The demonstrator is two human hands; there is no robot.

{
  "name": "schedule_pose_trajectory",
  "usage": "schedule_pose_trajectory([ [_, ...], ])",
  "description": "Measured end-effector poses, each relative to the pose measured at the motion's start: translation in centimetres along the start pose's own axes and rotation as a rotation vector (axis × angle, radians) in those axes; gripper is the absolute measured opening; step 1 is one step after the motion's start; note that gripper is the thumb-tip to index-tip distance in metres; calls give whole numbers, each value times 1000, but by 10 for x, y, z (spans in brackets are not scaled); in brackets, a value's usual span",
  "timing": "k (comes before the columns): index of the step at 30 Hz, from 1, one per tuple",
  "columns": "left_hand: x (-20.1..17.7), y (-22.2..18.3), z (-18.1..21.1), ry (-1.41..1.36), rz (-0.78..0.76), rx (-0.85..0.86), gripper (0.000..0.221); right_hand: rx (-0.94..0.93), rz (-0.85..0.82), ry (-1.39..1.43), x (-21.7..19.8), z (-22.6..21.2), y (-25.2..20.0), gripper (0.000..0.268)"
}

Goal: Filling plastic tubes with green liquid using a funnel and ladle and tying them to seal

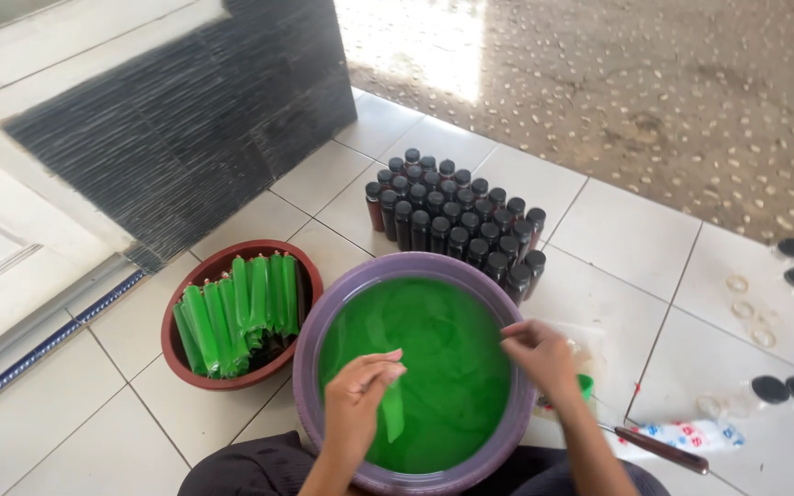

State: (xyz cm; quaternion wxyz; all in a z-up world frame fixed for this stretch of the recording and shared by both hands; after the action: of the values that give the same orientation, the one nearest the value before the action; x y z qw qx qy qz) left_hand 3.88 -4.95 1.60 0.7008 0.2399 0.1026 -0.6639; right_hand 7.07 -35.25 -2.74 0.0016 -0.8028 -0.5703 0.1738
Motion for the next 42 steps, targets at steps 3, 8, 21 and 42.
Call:
schedule_pose_trajectory([
  [3,11,-7,4,-94,-114,-33,18,-236,-270,179,46,-37,-56,15],
  [8,18,-17,-7,-355,-355,-54,17,-611,-467,160,79,-79,-108,13],
  [21,-31,-32,-2,-510,-556,-261,23,-206,-632,503,108,-5,-116,9],
  [42,-76,8,142,-79,-372,301,24,352,-1141,1713,140,-68,-134,24],
])
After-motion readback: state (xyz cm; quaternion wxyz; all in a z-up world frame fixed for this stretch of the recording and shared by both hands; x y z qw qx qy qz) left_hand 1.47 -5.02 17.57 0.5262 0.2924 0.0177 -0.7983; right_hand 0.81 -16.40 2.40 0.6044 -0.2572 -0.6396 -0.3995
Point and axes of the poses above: each hand's wrist, its own y-axis towards the middle knuckle, its own x-axis out of the palm, z = x × y, the point moved 4 cm from there along y, towards the middle knuckle, and after that the axes turned 12 degrees about y, right-handed, at the moved point
